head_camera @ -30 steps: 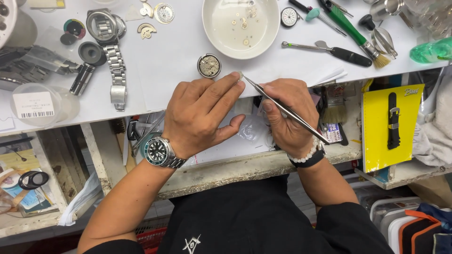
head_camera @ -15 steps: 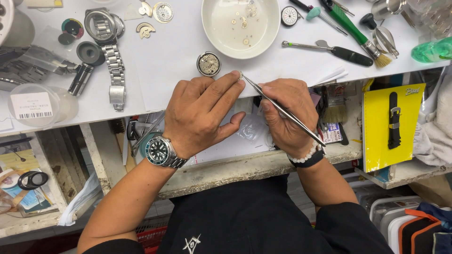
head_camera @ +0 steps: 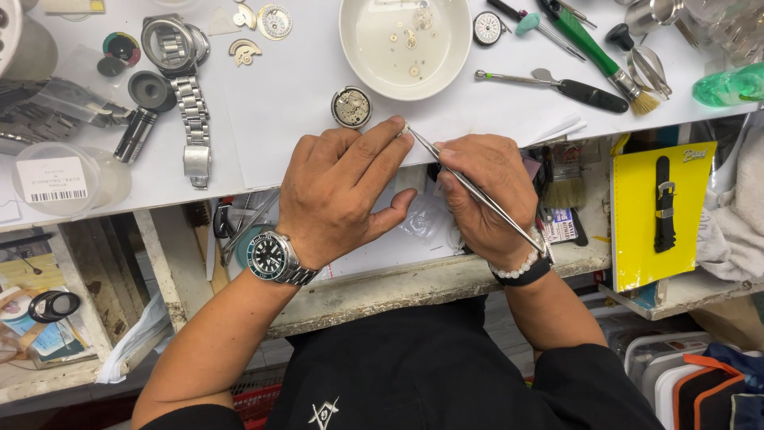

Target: Adjusting and assembling tiny components of a watch movement using precision tools like tweezers and a screwdriver.

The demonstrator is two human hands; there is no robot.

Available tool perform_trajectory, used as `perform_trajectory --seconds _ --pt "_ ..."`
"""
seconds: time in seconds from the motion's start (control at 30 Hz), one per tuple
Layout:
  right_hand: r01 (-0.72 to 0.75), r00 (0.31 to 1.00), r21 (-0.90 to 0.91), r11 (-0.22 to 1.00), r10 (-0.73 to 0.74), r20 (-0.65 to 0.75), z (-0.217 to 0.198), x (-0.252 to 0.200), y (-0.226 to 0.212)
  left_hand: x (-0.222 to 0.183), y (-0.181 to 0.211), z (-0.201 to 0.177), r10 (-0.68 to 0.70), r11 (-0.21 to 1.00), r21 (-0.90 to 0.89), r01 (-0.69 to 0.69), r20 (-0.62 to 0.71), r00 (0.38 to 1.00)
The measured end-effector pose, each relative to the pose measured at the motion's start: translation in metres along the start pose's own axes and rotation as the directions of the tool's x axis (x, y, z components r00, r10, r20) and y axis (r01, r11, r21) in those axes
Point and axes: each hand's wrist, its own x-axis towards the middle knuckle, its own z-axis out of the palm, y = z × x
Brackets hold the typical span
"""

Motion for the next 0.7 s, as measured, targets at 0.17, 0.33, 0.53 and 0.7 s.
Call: perform_trajectory --seconds 0.17,0.33,0.53,0.7 --pt "0.032 0.999 -0.011 0.999 -0.031 0.032 -0.0024 0.0003 0.0008 0.0014 -0.0002 -0.0003 0.008 1.000 0.010 -0.008 -0.004 1.000" --pt "0.056 0.997 -0.034 0.998 -0.054 0.063 -0.0031 0.0002 0.0010 0.0021 -0.0004 0.0008 0.011 1.000 0.003 -0.011 -0.020 1.000" --pt "0.063 0.996 -0.058 0.996 -0.059 0.068 -0.0015 -0.0034 0.0029 0.0024 -0.0003 0.0020 0.013 1.000 0.015 -0.012 -0.022 1.000" --pt "0.052 0.998 -0.043 0.998 -0.050 0.047 0.0004 -0.0026 0.0027 0.0031 -0.0006 0.0010 0.005 1.000 0.011 -0.005 -0.025 1.000"
